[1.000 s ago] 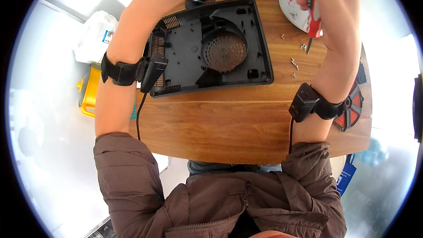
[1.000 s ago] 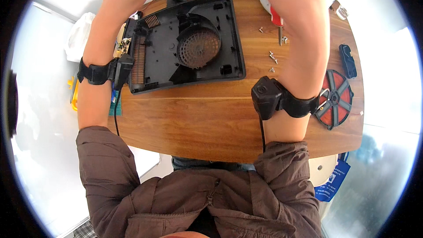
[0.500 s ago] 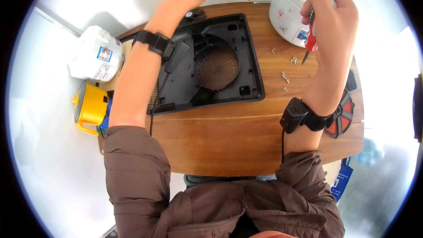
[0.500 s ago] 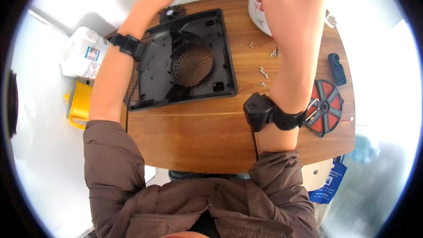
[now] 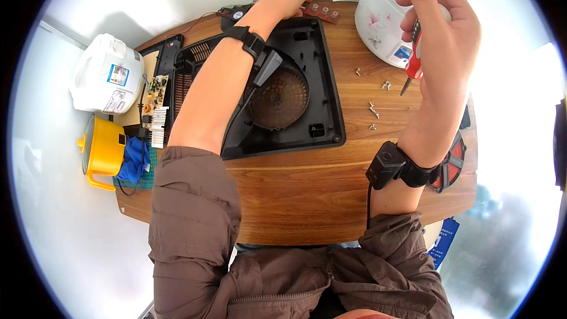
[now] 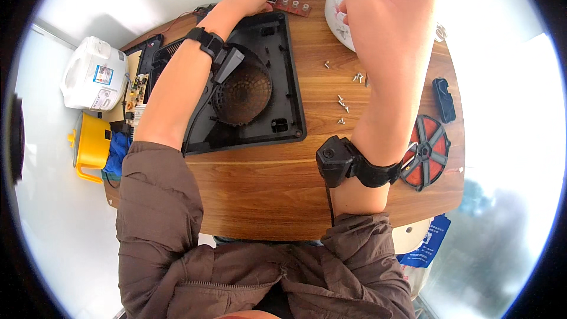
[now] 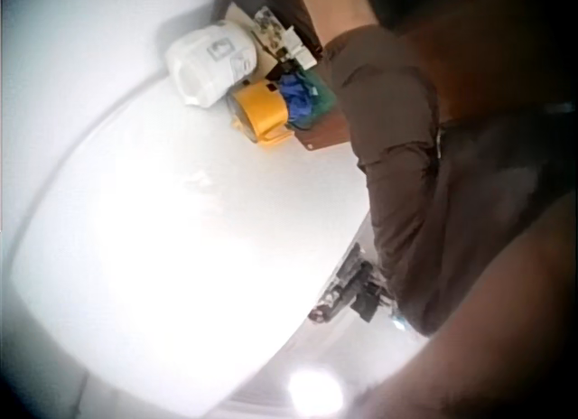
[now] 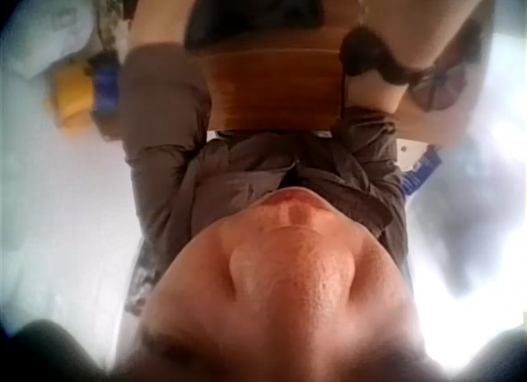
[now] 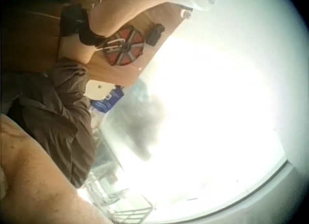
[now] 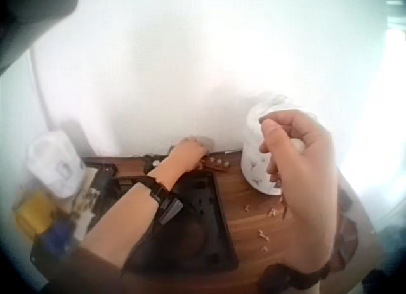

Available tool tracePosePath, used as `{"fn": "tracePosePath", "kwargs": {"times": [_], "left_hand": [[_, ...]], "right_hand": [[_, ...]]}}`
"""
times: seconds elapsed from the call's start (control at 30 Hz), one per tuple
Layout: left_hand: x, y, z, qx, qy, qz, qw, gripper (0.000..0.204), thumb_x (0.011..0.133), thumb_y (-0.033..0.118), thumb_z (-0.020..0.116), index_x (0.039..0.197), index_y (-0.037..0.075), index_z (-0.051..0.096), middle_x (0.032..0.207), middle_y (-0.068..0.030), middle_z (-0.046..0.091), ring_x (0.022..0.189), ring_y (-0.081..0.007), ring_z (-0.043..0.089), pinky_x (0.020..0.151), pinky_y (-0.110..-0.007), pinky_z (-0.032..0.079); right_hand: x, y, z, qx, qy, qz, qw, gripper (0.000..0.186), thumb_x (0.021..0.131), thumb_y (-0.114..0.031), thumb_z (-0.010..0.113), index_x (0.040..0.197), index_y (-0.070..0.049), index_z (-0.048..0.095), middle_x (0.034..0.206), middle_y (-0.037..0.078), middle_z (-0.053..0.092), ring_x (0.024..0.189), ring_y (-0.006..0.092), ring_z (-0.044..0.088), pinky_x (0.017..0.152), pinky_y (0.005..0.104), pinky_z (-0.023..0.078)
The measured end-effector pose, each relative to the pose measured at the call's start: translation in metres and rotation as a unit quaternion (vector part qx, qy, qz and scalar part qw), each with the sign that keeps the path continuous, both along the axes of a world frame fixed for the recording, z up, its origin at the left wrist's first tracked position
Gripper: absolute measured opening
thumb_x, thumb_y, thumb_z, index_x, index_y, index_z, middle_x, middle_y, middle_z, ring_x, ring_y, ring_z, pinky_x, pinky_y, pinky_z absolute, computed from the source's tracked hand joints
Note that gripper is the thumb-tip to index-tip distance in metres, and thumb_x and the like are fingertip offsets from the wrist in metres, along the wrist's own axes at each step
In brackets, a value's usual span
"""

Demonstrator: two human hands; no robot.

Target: The person disassembles a black electronic device using a screwdriver, removes the casing to access the internal circuit board and fan, and then reassembles the device by securing the casing with screws.

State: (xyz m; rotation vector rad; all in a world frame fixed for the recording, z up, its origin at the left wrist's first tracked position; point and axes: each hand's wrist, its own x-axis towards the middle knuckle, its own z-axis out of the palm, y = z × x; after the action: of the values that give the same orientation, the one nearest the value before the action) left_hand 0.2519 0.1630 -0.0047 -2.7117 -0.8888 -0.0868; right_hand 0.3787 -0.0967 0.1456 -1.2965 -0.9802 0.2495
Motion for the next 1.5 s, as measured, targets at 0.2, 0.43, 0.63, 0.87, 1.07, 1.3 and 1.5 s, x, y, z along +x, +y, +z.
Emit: {"fn": "tracePosePath", "kwargs": {"times": [0.2,0.43,0.63,0.87,1.07,1.3,1.5], "left_hand": [[-0.028,0.012,0.007,-0.077,-0.165,-0.065,0.981,0.041,0.090,0.017,0.076,0.130,0.012,0.069,0.123,-0.0118,0.072,0.114,-0.0325,0.067,0.098,-0.047,0.054],[-0.115,-0.078,0.089,-0.111,-0.306,-0.053,0.944,0.039,0.092,0.017,0.074,0.130,0.008,0.067,0.122,-0.0133,0.071,0.112,-0.0340,0.067,0.099,-0.044,0.053],[-0.144,-0.257,0.072,-0.163,-0.166,-0.032,0.972,0.045,0.088,0.023,0.078,0.127,0.007,0.063,0.126,-0.0127,0.064,0.119,-0.0339,0.061,0.103,-0.044,0.050],[-0.150,-0.332,0.000,-0.047,-0.132,0.011,0.990,0.066,0.080,0.027,0.083,0.139,0.011,0.057,0.144,-0.0128,0.049,0.137,-0.0358,0.046,0.111,-0.051,0.042],[-0.129,-0.324,-0.013,-0.043,-0.163,0.042,0.985,0.041,0.085,0.019,0.078,0.120,0.009,0.060,0.126,-0.0149,0.053,0.123,-0.0351,0.052,0.098,-0.046,0.050],[-0.132,-0.341,-0.014,-0.007,-0.134,0.022,0.991,0.040,0.082,0.010,0.072,0.120,0.009,0.060,0.109,-0.0103,0.055,0.110,-0.0293,0.056,0.089,-0.037,0.053],[-0.138,-0.354,0.010,-0.001,-0.165,0.027,0.986,0.056,0.072,0.012,0.077,0.126,0.011,0.063,0.103,-0.0050,0.057,0.100,-0.0230,0.060,0.079,-0.032,0.053]], "right_hand": [[-0.007,-0.002,0.004,-0.009,-0.013,0.009,1.000,0.020,0.098,-0.016,0.065,0.104,0.003,0.070,0.077,0.003,0.064,0.057,0.0067,0.053,0.050,0.0210,0.040],[-0.002,-0.018,0.009,0.065,-0.027,-0.009,0.997,0.024,0.099,-0.019,0.063,0.104,0.003,0.071,0.074,0.002,0.060,0.056,0.0073,0.051,0.050,0.0223,0.038],[0.004,-0.021,0.010,0.133,-0.049,-0.033,0.989,0.027,0.100,-0.022,0.061,0.104,0.003,0.071,0.071,0.001,0.057,0.056,0.0085,0.051,0.051,0.0233,0.039],[0.007,-0.031,0.012,0.113,-0.073,0.006,0.991,0.026,0.099,-0.021,0.066,0.107,0.001,0.074,0.077,0.004,0.063,0.065,0.0112,0.058,0.059,0.0256,0.045],[0.003,-0.036,0.011,0.112,-0.093,0.032,0.989,0.027,0.097,-0.023,0.068,0.109,-0.001,0.079,0.082,0.003,0.068,0.067,0.0103,0.059,0.062,0.0235,0.045],[0.005,-0.038,0.013,0.118,-0.077,0.019,0.990,0.027,0.097,-0.021,0.069,0.110,0.000,0.078,0.081,0.005,0.067,0.068,0.0108,0.060,0.063,0.0236,0.046],[0.025,-0.039,0.010,0.141,-0.042,-0.007,0.989,0.024,0.098,-0.018,0.069,0.112,0.000,0.078,0.079,0.006,0.069,0.068,0.0119,0.060,0.063,0.0242,0.047]]}}
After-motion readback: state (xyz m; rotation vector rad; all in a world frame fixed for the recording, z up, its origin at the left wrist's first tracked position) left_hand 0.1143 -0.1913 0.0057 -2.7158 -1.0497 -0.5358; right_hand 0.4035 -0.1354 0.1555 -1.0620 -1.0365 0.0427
